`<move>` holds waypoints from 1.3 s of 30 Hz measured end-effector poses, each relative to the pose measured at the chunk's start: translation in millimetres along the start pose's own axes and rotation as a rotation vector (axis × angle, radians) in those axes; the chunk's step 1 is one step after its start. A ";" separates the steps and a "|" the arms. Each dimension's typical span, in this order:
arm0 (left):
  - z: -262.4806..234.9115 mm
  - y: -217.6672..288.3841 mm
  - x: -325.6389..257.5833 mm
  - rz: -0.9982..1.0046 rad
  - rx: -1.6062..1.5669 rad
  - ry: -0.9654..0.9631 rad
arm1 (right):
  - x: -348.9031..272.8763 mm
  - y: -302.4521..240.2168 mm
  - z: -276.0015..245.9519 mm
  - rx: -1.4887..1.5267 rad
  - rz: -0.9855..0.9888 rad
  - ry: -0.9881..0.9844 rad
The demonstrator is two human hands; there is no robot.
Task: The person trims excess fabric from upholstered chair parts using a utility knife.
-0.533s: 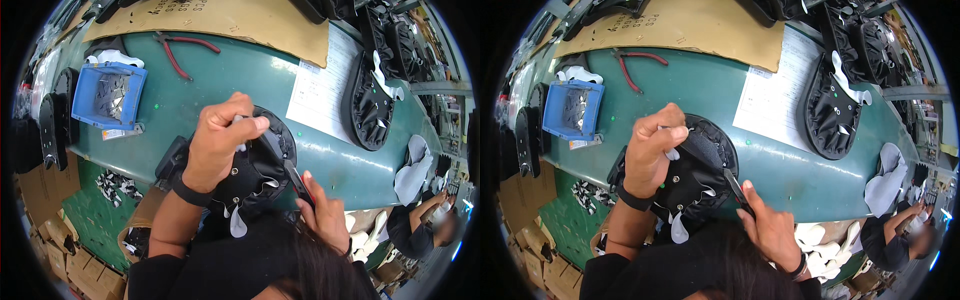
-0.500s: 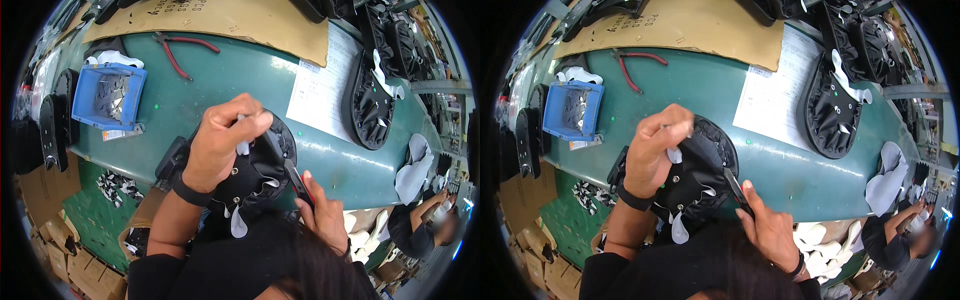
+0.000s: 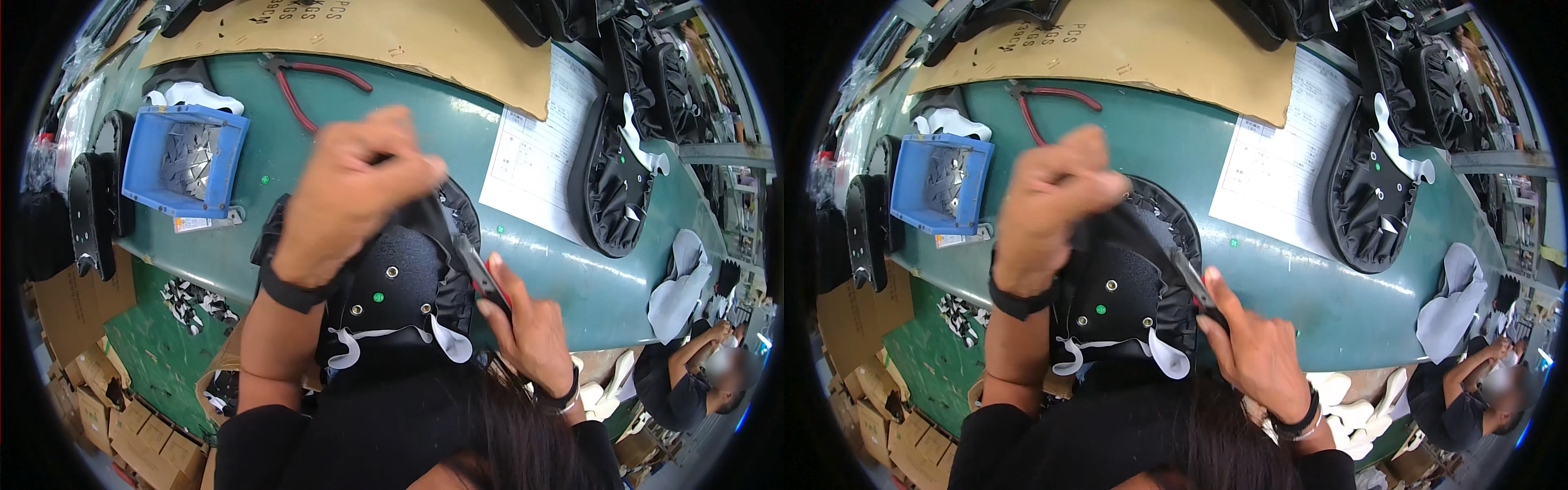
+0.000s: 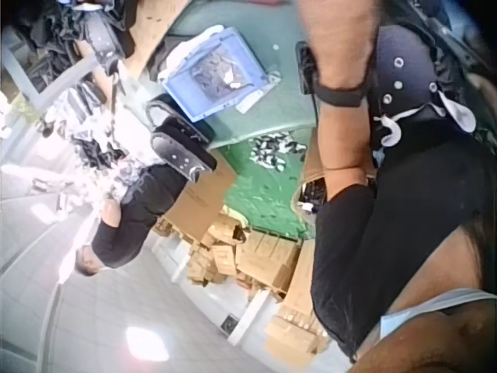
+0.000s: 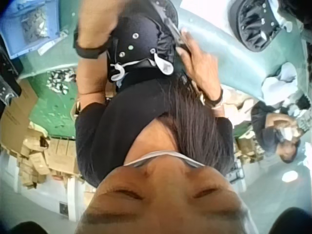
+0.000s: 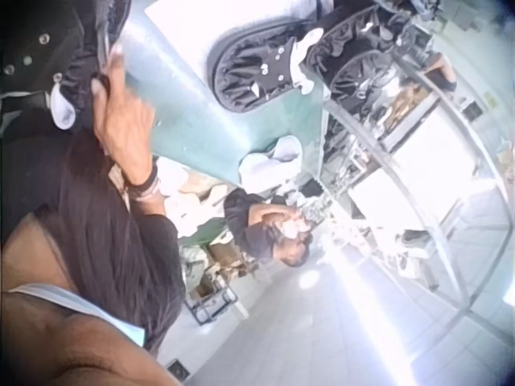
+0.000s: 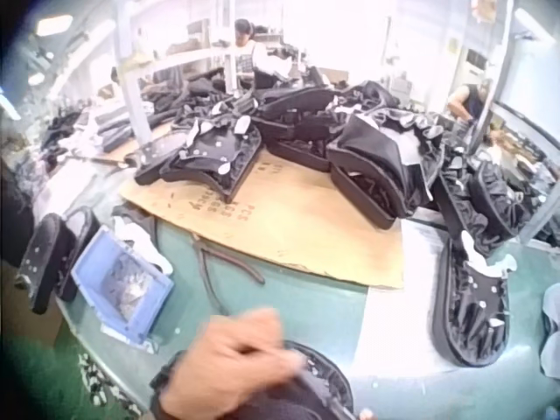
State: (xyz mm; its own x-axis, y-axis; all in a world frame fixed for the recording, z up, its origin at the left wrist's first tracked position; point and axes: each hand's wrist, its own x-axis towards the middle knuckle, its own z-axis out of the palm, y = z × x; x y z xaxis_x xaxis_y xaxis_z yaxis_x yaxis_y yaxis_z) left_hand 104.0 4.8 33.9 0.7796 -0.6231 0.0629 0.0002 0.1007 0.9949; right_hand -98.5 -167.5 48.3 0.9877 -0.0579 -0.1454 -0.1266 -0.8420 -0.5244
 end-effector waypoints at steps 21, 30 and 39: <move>23.3 1.2 -38.1 0.063 -0.128 -0.224 | -41.3 15.7 -34.6 -0.176 0.008 -0.185; 50.7 -15.0 -31.2 0.168 0.540 -0.369 | -18.4 14.3 -34.0 -0.262 -0.001 -0.193; 41.6 -2.5 -15.2 0.026 0.153 -0.218 | -29.8 4.7 -6.0 -0.099 0.136 0.073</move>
State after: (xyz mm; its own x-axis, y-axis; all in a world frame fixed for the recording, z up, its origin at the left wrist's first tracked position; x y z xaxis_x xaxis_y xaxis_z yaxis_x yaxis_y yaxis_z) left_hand 66.2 -18.3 33.7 0.6251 -0.7757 0.0872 -0.1252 0.0106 0.9921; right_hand -127.9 -173.0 55.2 0.9665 -0.2112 -0.1460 -0.2538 -0.8722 -0.4182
